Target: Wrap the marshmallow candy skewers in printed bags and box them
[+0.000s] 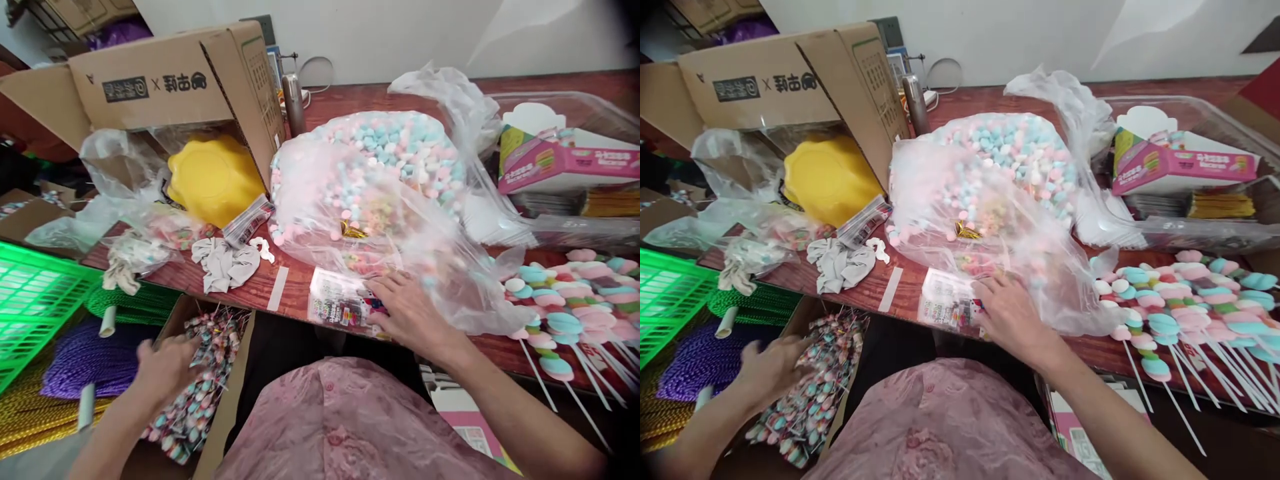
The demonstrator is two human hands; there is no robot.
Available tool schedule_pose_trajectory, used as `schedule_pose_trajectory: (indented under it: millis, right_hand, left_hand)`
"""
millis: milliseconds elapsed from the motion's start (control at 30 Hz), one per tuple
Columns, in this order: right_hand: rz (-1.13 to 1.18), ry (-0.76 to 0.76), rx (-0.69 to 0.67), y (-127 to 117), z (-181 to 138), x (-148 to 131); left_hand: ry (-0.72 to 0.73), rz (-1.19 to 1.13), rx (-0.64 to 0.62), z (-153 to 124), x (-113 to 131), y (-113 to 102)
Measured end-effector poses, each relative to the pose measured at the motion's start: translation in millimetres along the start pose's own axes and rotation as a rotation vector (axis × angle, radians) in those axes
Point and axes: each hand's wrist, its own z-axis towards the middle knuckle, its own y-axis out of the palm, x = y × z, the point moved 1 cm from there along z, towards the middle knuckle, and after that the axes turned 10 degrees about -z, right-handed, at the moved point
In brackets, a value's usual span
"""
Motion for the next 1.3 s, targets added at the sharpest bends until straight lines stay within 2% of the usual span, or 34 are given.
schedule_pose_trajectory:
  millis: [67,167,233,300,433,667,800,900,1000,1167,1200,1233,1300]
  right_hand:
    - [-0.049,-0.008,-0.037,6.4,-6.9,14.9]
    - [-0.112,0.011,-0.096,13.2,-4.6,11.5]
    - [-0.157,0.045,-0.121,13.2,-1.1,3.7]
    - [-0.192,0.077,-0.137,10.7,0.3,-2.0]
    - [-0.221,0.123,-0.195,5.2,1.2,-3.8]
    - [-0.132,0.133,-0.333,5.2,17.0,-3.3]
    - [-0.103,0.111,-0.316,5.0,14.4,-9.5]
    - [-0.133,0.122,-0.238,6.0,1.9,-16.1]
    - [-0.137,0.145,-0.125,13.0,-14.8,-21.7]
    - [-0.007,0.253,0.245,28.6,-27.3,-18.8]
    - [0.019,0.277,0.282,29.7,-26.0,-17.0]
    - [0.035,0.291,0.276,29.8,-23.8,-15.4]
    - [0.037,0.278,0.17,26.7,-18.9,-13.0]
  left_hand:
    - [0.23,-0.139,0.058,12.1,53.9,2.0]
    - [0.628,-0.228,0.133,41.9,139.1,7.5]
    - [0.749,-0.156,0.155,65.8,175.5,14.6]
    - [0.778,-0.089,0.134,87.2,192.2,21.9]
    - [0.766,-0.027,0.037,110.5,195.5,26.0]
    - [0.736,0.041,-0.075,127.1,208.2,10.3]
    - [0.737,0.108,-0.083,134.5,214.6,9.1]
    - [0.776,0.103,-0.064,128.9,213.4,14.4]
    - [0.824,0.113,0.025,116.7,209.0,23.1]
    - [0.979,0.135,0.363,108.3,197.0,37.9]
    - [0.994,0.135,0.414,109.5,194.4,40.6]
    - [1.004,0.134,0.451,111.1,192.1,43.1]
    - [1.006,0.136,0.462,114.0,189.1,45.8]
